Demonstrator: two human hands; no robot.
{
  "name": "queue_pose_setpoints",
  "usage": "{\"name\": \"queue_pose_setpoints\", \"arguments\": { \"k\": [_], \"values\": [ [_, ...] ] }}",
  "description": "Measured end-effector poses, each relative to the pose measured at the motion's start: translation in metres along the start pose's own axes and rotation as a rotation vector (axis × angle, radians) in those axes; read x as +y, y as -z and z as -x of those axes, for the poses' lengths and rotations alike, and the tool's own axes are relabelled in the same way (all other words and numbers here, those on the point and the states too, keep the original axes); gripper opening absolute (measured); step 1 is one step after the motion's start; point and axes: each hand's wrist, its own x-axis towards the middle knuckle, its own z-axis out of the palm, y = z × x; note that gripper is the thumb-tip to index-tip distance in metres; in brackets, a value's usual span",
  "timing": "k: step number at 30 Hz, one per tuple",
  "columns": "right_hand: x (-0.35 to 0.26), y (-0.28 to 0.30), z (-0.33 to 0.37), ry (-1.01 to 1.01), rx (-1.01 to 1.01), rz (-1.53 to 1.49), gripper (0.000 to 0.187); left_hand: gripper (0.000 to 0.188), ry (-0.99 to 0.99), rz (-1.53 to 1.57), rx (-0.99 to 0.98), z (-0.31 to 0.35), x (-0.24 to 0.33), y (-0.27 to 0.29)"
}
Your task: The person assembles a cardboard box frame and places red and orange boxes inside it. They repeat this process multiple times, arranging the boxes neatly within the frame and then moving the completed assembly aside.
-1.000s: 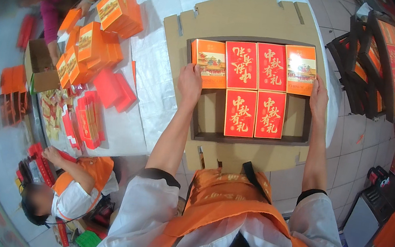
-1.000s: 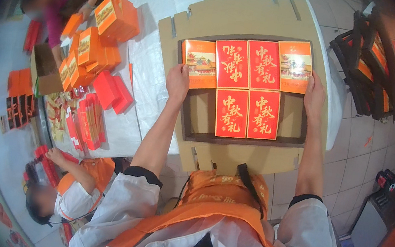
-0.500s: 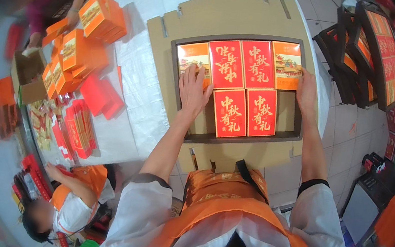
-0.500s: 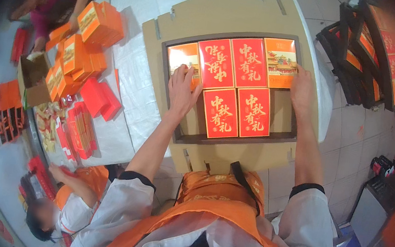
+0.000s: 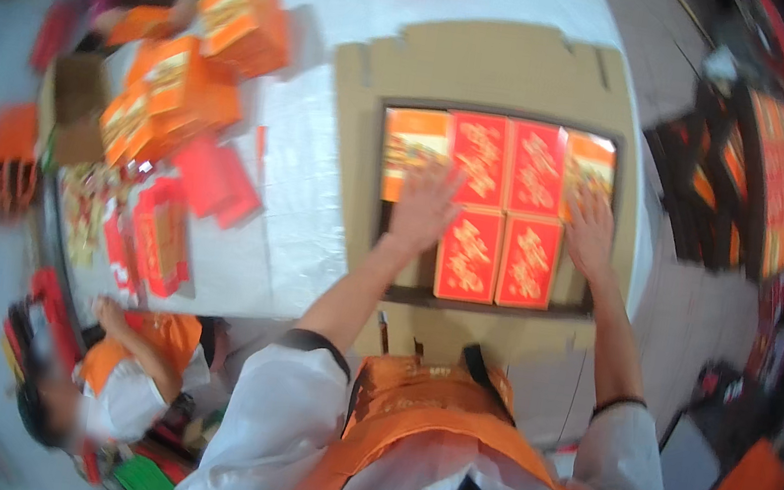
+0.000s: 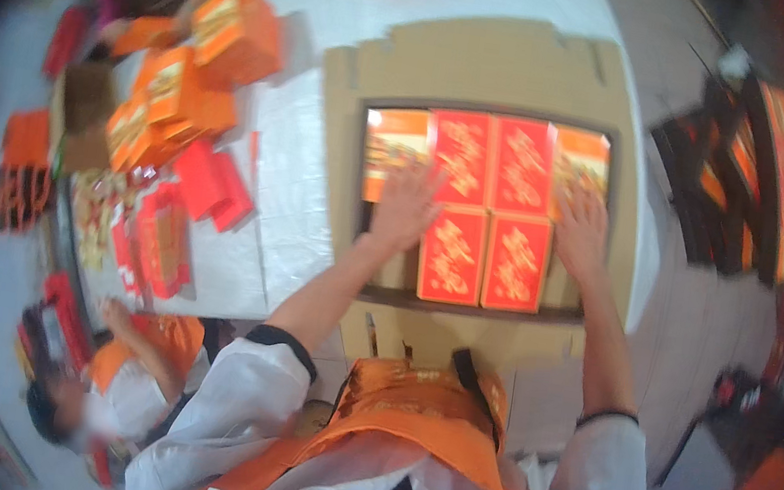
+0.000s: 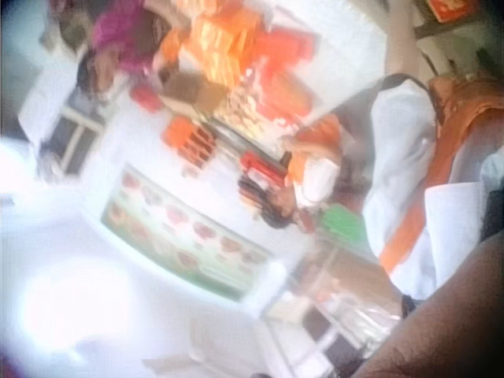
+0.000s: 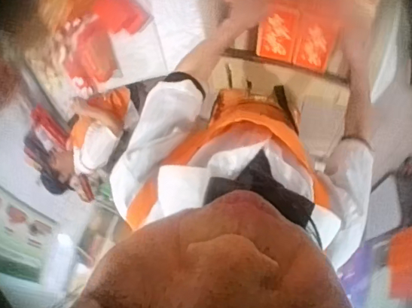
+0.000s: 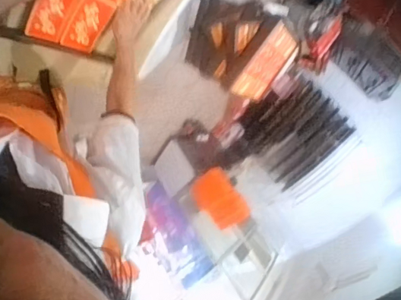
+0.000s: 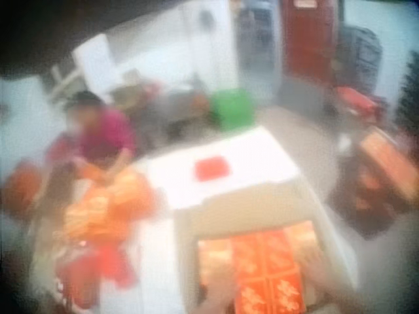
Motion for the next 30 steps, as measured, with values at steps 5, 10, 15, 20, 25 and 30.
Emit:
{"name": "queue_pose_setpoints", "arguments": {
  "k": [5,10,15,20,25,30],
  "values": [
    [0.014,0.042,-0.042,-0.324,-0.429,-0.520,0.034,0.065,-0.001,0.482,-0.150,-0.007,-0.017,0.025],
    [-0.044,0.069,-0.123,-0.287,-0.161,-1.078,0.042,0.068,0.377,0.679,0.499,-0.032,-0.135,0.082],
    [-0.183,0.053,-0.272,-0.231,-0.327,-1.386,0.063,0.082,0.778,0.738,0.830,-0.057,-0.318,0.134],
    [-0.326,0.043,-0.415,-0.289,-0.494,-1.530,0.079,0.080,0.913,1.265,0.513,-0.075,-0.388,0.158],
    [-0.395,0.041,-0.462,-0.239,-0.566,-1.655,0.079,0.071,0.882,1.321,0.515,-0.076,-0.367,0.159],
    [-0.358,0.043,-0.388,-0.224,-0.474,-2.030,0.070,0.053,0.687,1.417,0.655,-0.037,-0.312,0.158]
  ]
}}
